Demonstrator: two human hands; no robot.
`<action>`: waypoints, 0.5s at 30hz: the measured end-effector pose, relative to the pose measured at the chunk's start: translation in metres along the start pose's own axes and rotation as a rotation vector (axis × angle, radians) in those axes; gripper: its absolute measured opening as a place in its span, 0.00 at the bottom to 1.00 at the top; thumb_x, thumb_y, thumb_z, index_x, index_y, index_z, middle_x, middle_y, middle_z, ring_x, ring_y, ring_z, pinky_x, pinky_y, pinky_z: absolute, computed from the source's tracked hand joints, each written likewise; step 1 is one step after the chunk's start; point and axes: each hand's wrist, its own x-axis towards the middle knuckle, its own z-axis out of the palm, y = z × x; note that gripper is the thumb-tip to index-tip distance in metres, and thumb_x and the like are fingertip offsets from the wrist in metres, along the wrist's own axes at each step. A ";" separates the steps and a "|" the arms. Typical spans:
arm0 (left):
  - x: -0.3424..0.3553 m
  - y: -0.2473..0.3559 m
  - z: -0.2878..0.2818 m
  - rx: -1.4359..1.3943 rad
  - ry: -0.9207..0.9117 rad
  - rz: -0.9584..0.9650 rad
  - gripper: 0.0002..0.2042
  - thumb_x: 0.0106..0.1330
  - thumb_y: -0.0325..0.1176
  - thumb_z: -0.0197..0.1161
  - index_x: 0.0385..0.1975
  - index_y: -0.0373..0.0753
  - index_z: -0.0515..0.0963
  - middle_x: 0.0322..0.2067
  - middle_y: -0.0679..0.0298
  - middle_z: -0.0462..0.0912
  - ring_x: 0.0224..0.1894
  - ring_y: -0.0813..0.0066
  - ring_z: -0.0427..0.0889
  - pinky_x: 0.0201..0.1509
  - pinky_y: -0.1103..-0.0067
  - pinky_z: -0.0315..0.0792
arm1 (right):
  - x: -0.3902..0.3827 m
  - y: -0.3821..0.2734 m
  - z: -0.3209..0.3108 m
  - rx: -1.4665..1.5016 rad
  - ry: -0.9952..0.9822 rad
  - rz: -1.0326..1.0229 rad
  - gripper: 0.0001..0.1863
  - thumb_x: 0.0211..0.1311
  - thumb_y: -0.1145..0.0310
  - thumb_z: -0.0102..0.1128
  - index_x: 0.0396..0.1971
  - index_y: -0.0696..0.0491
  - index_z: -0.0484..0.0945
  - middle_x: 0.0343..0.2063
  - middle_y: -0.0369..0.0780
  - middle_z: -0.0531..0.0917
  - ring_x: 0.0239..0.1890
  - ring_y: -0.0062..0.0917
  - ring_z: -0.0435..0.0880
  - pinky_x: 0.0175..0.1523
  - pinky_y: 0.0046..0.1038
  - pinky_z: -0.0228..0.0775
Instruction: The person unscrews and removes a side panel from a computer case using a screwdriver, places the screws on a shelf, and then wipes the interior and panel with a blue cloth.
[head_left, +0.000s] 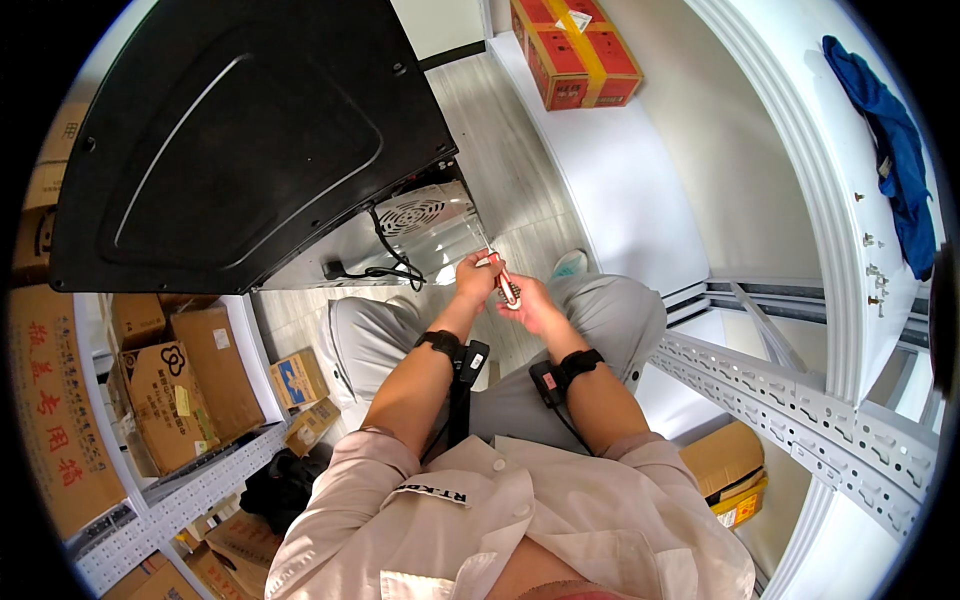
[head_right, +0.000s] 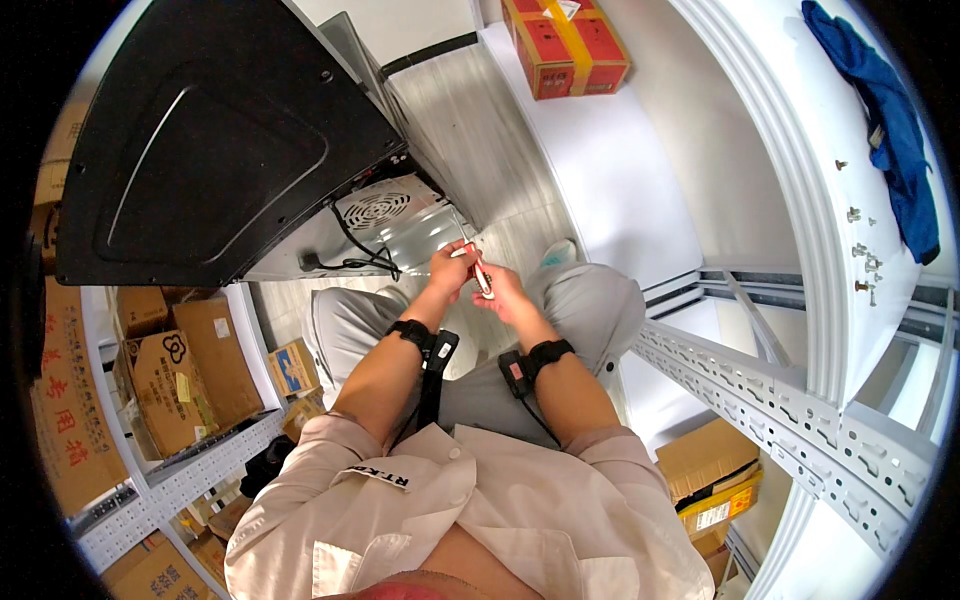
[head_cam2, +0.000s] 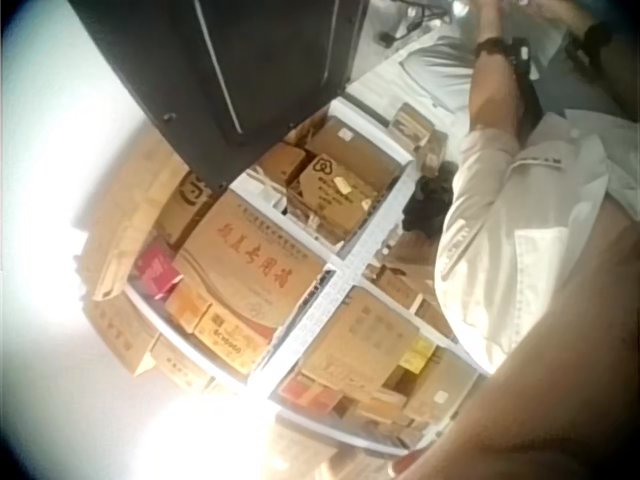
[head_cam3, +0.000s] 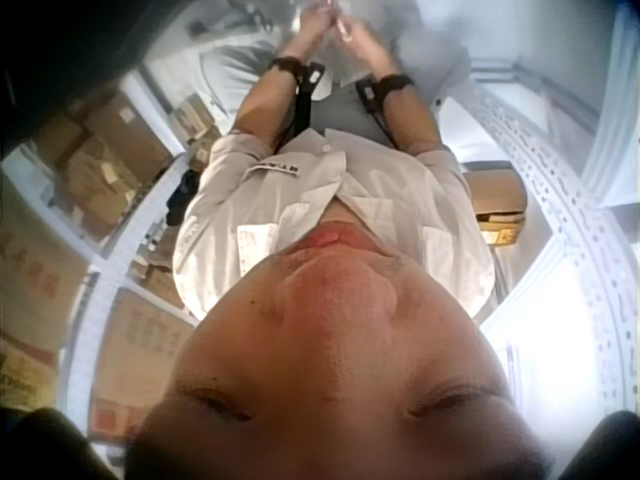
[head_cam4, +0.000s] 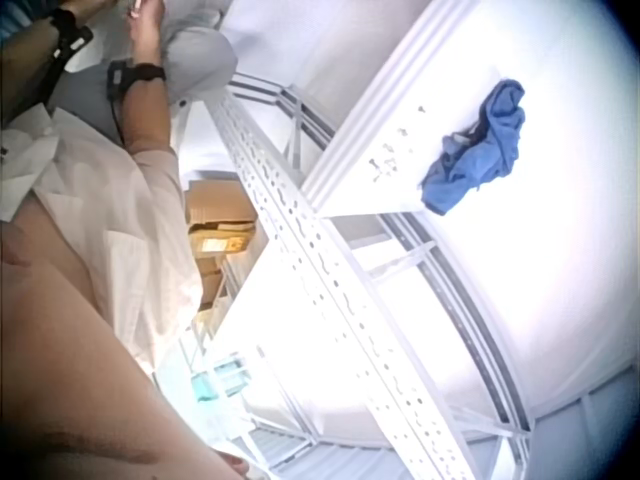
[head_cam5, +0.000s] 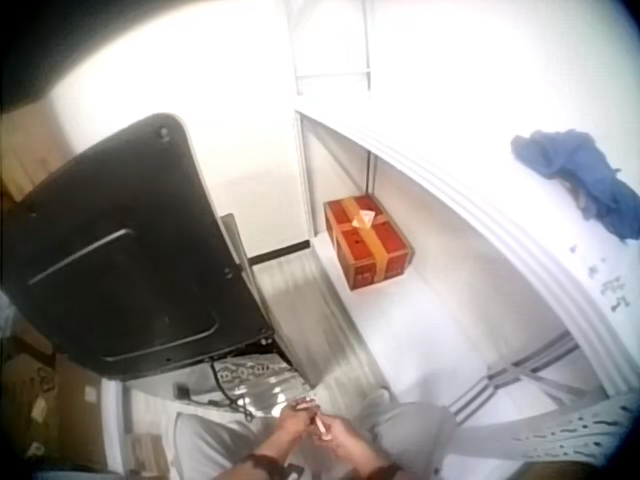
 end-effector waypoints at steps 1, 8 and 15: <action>0.000 -0.003 -0.002 -0.080 -0.024 -0.011 0.23 0.60 0.27 0.68 0.54 0.30 0.69 0.39 0.56 0.82 0.36 0.70 0.83 0.38 0.76 0.79 | -0.004 0.000 0.002 -0.016 0.023 0.032 0.17 0.66 0.59 0.56 0.44 0.58 0.73 0.33 0.39 0.77 0.30 0.26 0.79 0.34 0.31 0.76; -0.008 0.002 -0.004 -0.010 -0.089 -0.047 0.22 0.61 0.29 0.68 0.54 0.32 0.70 0.39 0.58 0.82 0.38 0.71 0.83 0.39 0.77 0.78 | -0.005 0.004 0.010 -0.212 0.199 -0.115 0.20 0.57 0.74 0.65 0.46 0.57 0.66 0.39 0.40 0.77 0.36 0.27 0.79 0.37 0.29 0.77; -0.007 0.004 0.003 -0.011 -0.082 -0.051 0.22 0.61 0.27 0.68 0.53 0.32 0.70 0.38 0.59 0.82 0.37 0.72 0.83 0.40 0.77 0.78 | 0.002 0.008 0.001 -0.390 0.314 -0.300 0.26 0.52 0.69 0.70 0.47 0.55 0.64 0.42 0.42 0.76 0.39 0.26 0.78 0.36 0.28 0.74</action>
